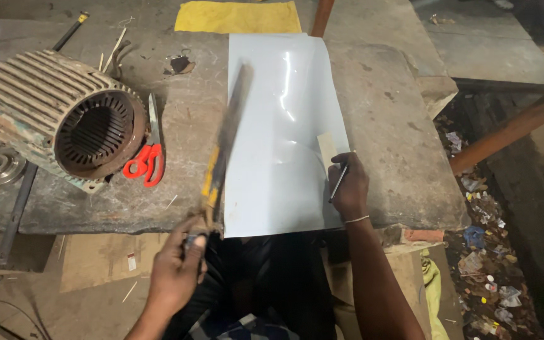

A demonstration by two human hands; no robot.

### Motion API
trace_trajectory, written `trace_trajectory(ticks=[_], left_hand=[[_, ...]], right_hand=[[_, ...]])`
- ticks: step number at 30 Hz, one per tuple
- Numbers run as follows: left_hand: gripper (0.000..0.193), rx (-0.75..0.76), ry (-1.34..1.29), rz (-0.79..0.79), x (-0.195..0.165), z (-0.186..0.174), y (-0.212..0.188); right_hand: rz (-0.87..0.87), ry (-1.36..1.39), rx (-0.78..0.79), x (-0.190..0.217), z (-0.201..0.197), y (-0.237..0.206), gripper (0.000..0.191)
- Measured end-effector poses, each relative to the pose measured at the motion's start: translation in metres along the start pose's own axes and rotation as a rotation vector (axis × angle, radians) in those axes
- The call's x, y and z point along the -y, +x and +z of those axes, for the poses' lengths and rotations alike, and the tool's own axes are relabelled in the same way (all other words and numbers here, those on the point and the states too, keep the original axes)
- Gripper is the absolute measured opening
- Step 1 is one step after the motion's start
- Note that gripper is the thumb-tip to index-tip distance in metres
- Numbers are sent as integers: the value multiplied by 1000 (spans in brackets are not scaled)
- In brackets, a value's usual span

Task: The person marks a large white sheet laid on a workbench, tracing around a small rectangular template with a pen and repositioning the sheet. They then place a long metal ruler across the sheet and draw straight guide lines along it with the pen.

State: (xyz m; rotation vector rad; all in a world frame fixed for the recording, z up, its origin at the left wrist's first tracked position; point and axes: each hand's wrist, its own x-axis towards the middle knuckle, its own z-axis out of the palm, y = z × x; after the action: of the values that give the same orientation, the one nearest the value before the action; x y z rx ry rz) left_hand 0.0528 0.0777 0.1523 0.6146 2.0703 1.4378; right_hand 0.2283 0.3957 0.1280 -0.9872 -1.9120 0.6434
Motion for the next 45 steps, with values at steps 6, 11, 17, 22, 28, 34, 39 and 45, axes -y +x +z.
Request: trace_trajectory(ticks=[6,11,17,22,28,34,39,45], left_hand=[[33,4,-190,75,17,10,-2],[31,-18,-147,60,28,19,-6],[30,-115,-66,132,39,21,-14],[34,-116,-261,237,57,15,-24],[36,-276,-92,223,77,5,-18],[61,-313,372,171,43,-21,3],[75,-279,819,502,-21,-20,-10],[90,186,780,1067,-43,76,15]], right_hand=[[91,8,3,3,0,-3,14],[138,49,16,3,1,-2,12],[-66,-59,-196,2,11,-13,13],[72,430,-280,26,16,-41,14],[98,397,-130,27,-35,-19,15],[105,255,-78,17,-36,-23,15],[64,223,-109,0,-50,-39,14],[169,421,-155,-8,-51,-57,14]])
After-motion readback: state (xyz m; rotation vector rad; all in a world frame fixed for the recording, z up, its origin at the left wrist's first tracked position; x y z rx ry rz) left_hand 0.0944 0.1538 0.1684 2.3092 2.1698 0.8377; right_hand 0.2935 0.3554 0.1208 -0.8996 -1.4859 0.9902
